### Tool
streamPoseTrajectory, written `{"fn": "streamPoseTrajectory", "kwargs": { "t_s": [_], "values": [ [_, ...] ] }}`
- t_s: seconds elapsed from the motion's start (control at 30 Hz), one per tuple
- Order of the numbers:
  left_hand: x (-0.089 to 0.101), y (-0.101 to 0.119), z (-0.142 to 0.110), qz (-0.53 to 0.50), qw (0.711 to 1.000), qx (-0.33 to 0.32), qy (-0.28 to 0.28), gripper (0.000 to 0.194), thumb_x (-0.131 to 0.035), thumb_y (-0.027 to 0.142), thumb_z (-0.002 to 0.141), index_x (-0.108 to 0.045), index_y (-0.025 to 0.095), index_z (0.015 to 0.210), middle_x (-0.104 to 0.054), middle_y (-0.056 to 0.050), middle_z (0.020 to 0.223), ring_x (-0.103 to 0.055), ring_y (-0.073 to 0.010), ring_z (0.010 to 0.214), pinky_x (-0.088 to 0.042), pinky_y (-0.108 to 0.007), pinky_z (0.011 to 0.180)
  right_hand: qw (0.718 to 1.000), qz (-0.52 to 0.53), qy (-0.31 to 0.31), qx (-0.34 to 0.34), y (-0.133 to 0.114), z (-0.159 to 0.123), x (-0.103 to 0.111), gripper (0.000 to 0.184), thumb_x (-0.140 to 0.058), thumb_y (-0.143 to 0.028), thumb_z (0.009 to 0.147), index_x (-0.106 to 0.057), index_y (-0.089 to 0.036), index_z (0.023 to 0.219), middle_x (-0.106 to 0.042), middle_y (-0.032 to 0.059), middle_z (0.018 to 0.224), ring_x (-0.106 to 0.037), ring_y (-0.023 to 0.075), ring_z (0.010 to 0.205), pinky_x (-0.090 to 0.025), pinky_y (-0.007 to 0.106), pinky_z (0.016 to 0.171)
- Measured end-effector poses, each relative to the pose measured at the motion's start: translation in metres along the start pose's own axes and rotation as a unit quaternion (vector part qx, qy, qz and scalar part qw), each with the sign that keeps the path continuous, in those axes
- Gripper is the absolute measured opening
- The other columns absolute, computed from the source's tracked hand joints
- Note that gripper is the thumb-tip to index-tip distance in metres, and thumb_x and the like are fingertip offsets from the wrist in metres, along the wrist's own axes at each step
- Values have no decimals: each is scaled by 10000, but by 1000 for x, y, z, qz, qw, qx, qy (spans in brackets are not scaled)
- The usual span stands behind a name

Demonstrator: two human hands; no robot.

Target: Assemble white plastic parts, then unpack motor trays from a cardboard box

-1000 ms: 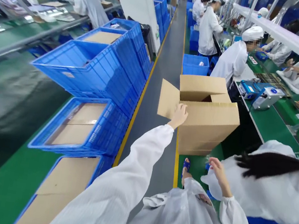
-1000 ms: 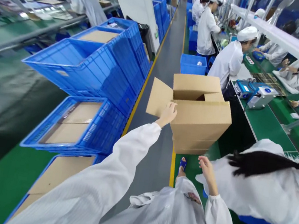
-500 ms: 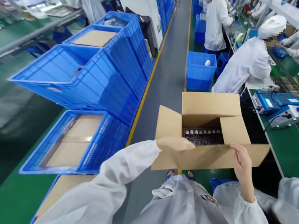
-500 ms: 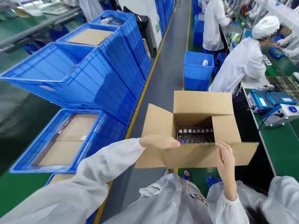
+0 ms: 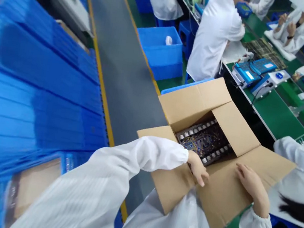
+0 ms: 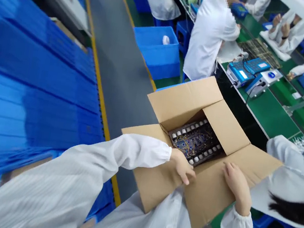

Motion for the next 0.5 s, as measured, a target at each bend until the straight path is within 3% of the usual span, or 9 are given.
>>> {"fn": "streamPoseTrajectory", "kwargs": {
  "t_s": [0.13,0.3,0.43,0.5],
  "values": [
    [5,-24,20,55,998,32,-7,731,-804,457,657,-627,249,1335,-580,-116,1418,-610,-321,1215,-462,-433,1075,997,-9,2,-79,4,-19,-24,354,-412,-329,987,-679,-205,1183,-666,131,1215,-615,283,1076,-497,429,950],
    [34,-56,47,120,984,128,34,469,-673,431,900,-610,169,1284,-542,-139,1423,-579,-275,1229,-459,-516,1079,986,-41,-40,-158,-6,-19,-39,365,-420,-227,973,-621,-146,1268,-574,199,1262,-561,312,1102,-472,487,953],
    [59,-77,59,144,959,214,113,479,-624,410,949,-545,180,1362,-514,-126,1443,-531,-292,1294,-458,-555,1082,975,-51,-129,-173,-11,22,-42,266,-484,-194,983,-627,-83,1178,-586,207,1185,-606,249,1020,-497,406,924],
    [66,-84,63,150,942,253,159,494,-624,399,950,-527,184,1384,-493,-129,1465,-516,-302,1311,-452,-565,1087,964,-48,-177,-193,-11,55,-48,278,-562,-295,996,-614,-105,1192,-614,134,1174,-629,214,994,-536,408,895]
  ]
}}
Point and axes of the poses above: each hand's wrist, its own z-axis towards the middle knuckle, its own x-axis out of the back of the hand, y = z × x, the point moved 4 cm from there along z, towards the middle knuckle
